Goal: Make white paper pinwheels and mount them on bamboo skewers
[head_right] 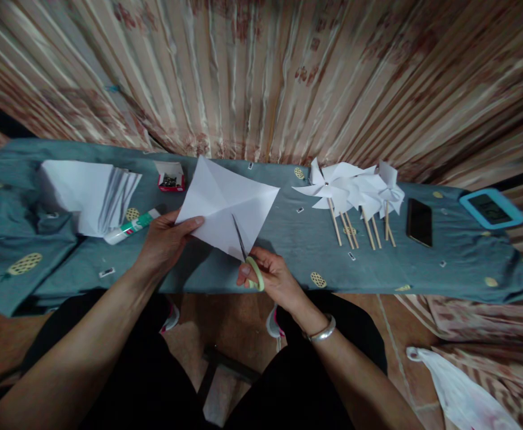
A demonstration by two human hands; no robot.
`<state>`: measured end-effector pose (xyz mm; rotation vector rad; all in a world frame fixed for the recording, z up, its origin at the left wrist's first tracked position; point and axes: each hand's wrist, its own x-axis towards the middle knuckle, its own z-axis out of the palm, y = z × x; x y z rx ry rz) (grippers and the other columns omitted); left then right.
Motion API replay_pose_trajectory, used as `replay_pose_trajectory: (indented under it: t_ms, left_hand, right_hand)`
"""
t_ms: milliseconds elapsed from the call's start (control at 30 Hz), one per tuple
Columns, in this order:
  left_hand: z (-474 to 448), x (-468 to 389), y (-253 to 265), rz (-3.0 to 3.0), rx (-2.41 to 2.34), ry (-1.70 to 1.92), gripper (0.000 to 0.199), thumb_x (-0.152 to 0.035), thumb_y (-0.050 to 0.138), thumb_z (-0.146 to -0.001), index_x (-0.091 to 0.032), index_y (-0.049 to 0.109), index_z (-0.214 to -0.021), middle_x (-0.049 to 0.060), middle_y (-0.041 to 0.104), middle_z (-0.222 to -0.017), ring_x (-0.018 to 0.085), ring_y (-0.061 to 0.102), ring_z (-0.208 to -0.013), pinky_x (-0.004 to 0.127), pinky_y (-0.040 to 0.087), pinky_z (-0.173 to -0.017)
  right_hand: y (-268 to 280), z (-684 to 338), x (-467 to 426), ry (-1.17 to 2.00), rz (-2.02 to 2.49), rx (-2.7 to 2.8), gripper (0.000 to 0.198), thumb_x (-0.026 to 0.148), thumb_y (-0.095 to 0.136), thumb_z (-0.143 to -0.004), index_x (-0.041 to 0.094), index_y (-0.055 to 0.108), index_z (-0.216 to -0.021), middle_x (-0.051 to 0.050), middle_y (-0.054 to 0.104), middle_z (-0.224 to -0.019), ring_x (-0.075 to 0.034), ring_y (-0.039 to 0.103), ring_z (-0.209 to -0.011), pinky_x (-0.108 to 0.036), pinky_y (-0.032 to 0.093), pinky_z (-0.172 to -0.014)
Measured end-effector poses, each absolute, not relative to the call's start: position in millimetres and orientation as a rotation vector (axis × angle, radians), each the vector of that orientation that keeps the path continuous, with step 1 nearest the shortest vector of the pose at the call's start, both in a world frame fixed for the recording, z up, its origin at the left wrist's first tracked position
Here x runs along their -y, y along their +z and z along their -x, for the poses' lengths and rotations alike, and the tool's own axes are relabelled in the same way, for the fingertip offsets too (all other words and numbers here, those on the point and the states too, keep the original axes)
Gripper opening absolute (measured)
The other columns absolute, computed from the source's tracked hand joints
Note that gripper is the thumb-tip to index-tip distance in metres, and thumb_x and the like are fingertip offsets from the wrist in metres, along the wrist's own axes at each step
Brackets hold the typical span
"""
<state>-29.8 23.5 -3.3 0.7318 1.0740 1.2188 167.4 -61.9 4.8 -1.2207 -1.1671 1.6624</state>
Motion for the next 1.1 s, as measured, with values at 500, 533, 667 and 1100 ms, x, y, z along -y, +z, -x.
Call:
replay_pose_trajectory:
  t_ms: [500,533,667,1100]
  left_hand:
    - [30.9,-23.1,-3.8,-0.746,-1.079,1.216,0.025,-0.028,0.086,-0.051,-0.017,0.075,-0.071,0.000,0.071,-0.067,0.013,0.060,-0.059,0.024,0.049,-0.058]
    - [31.1,-23.2,-4.3,-0.746,-1.078,1.216,0.025,-0.028,0.087,-0.051,-0.017,0.075,-0.071,0.000,0.070,-0.067,0.013,0.060,-0.059,0.024,0.049,-0.058]
    - [31.0,-23.0,-4.1,-0.743,-1.074,1.219,0.027,-0.028,0.087,-0.051,-0.016,0.075,-0.072,0.000,0.071,-0.067,0.014,0.060,-0.059,0.025,0.049,-0.059]
    - [30.9,-19.9,-1.5,-0.741,-1.094,1.203,0.028,-0.028,0.087,-0.049,-0.018,0.075,-0.072,0.001,0.073,-0.072,0.016,0.062,-0.063,0.025,0.051,-0.058]
  right_hand:
    - [3.5,-165.7,61.3,1.666,1.268,1.108,0.045,0.060,0.077,-0.066,0.021,0.057,-0.078,0.003,0.063,-0.062,-0.009,0.054,-0.052,-0.022,0.045,-0.052]
    - [3.2,-166.0,61.2,1.664,1.269,1.110,0.045,0.060,0.077,-0.067,0.021,0.056,-0.077,0.003,0.063,-0.062,-0.009,0.054,-0.052,-0.022,0.045,-0.051]
    - [3.7,-166.7,61.0,1.656,1.269,1.118,0.044,0.059,0.076,-0.068,0.022,0.053,-0.074,0.003,0.064,-0.060,-0.010,0.055,-0.052,-0.022,0.045,-0.051]
    - [-1.3,-169.4,61.3,1.675,1.276,1.061,0.046,0.056,0.079,-0.066,0.022,0.055,-0.087,0.006,0.061,-0.057,-0.010,0.055,-0.048,-0.023,0.045,-0.048]
